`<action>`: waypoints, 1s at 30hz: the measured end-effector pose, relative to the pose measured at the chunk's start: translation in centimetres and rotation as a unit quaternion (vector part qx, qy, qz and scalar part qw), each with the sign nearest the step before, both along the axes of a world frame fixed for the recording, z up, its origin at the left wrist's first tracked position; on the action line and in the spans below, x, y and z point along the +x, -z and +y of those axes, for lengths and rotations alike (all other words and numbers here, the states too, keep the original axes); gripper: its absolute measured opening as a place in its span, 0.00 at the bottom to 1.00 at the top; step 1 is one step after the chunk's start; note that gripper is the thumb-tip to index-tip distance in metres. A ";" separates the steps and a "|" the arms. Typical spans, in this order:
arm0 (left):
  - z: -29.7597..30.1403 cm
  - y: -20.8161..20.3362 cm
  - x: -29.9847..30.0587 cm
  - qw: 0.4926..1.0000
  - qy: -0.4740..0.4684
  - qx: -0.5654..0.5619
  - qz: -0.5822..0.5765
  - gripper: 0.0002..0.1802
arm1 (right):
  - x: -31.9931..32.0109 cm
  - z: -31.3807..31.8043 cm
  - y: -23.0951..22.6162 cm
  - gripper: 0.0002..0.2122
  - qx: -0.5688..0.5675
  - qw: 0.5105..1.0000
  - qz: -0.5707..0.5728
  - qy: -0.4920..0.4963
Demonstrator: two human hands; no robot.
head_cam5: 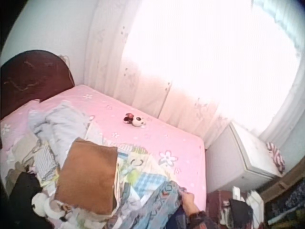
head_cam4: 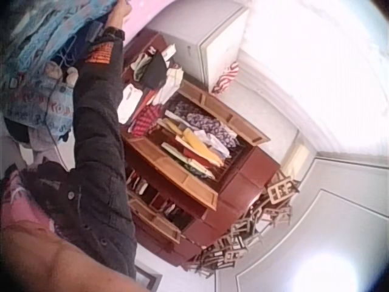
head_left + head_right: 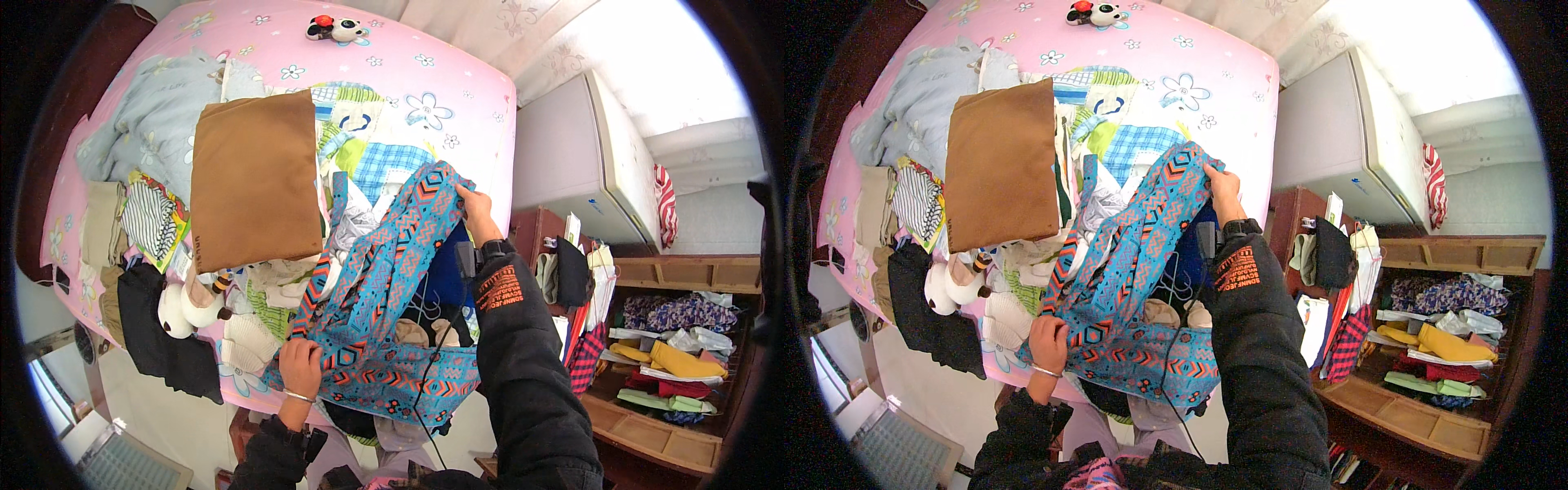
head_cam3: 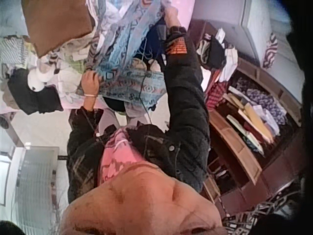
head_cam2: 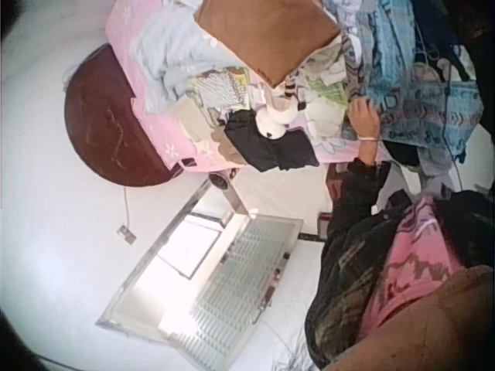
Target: The person folds several garments on a bed, including a patterned blue cloth, a beige top, and a dark floral top. Each item is unfolded, smoothed, and folded into a compact shape before being placed on a growing pile.
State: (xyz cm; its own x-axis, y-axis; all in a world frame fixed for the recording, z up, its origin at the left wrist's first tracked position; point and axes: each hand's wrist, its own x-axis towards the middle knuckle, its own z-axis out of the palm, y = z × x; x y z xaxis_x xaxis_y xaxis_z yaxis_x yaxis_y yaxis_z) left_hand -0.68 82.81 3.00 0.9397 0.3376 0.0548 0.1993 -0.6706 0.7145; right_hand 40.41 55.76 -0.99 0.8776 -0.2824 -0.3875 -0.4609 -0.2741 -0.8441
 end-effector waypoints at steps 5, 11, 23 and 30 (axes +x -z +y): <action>-0.7 -0.2 0.8 0.995 0.054 0.087 0.005 0.16 | -0.5 0.7 -1.8 0.06 0.005 0.994 -0.098 -0.038; -1.0 1.4 0.6 0.995 0.022 0.092 -0.021 0.09 | -0.3 -0.5 -3.7 0.13 0.429 0.892 0.004 -0.141; -2.8 -0.2 1.4 0.987 0.100 0.123 -0.031 0.20 | 1.1 1.0 -0.2 0.09 0.095 0.981 0.064 -0.155; -3.1 0.9 2.0 0.985 0.090 0.131 0.069 0.20 | 2.0 0.3 -1.1 0.10 0.168 0.973 0.047 -0.149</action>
State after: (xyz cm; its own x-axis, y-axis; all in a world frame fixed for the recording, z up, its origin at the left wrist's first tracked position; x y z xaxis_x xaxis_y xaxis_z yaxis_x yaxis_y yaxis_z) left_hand 1.36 79.68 2.07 0.9875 0.1570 -0.0145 0.1442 -0.8620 0.4860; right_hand 42.41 56.02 0.08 0.8575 0.1348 -0.4965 -0.4827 -0.1229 -0.8671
